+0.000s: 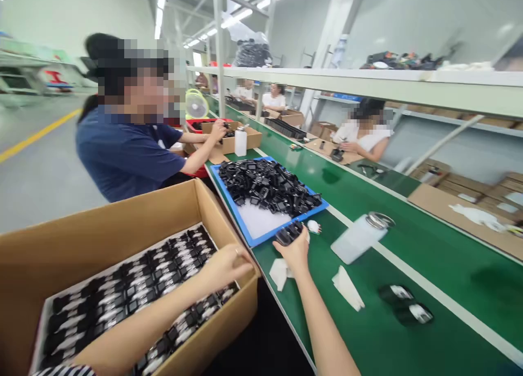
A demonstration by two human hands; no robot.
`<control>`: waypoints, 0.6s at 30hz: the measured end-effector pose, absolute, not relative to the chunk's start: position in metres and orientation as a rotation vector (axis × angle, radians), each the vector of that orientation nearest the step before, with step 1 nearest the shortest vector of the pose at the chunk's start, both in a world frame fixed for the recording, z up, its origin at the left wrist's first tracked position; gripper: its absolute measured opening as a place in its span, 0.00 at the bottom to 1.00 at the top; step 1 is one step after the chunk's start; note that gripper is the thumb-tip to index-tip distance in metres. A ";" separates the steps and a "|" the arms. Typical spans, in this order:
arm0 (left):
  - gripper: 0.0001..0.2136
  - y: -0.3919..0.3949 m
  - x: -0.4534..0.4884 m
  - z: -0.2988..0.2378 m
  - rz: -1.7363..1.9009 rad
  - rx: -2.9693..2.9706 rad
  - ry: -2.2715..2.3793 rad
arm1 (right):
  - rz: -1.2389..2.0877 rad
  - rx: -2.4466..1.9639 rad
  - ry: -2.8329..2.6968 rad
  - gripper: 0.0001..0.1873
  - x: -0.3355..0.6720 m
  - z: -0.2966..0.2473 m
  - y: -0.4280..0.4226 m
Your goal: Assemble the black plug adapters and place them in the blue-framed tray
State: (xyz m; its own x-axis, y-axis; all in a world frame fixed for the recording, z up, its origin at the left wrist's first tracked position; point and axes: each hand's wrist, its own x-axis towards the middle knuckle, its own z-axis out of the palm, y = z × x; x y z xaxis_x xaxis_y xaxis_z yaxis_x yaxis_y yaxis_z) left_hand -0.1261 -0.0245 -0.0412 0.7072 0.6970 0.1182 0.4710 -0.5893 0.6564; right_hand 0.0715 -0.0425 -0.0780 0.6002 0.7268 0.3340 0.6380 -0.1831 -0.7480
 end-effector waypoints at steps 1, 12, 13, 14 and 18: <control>0.09 -0.022 -0.120 -0.034 0.587 2.333 0.869 | 0.091 -1.874 -1.088 0.44 0.069 -0.079 -0.042; 0.12 -0.026 -0.108 -0.028 0.810 2.319 0.783 | -0.118 -1.486 -0.718 0.28 0.140 0.080 -0.164; 0.12 -0.020 -0.115 -0.035 0.781 2.274 0.857 | -0.214 -1.484 -0.736 0.26 0.156 0.097 -0.193; 0.13 -0.013 -0.122 -0.041 0.769 2.224 0.933 | -0.310 -1.494 -0.767 0.23 0.173 0.107 -0.223; 0.16 0.014 -0.143 -0.060 0.718 2.042 1.180 | -0.449 -1.801 -0.517 0.20 0.231 0.085 -0.326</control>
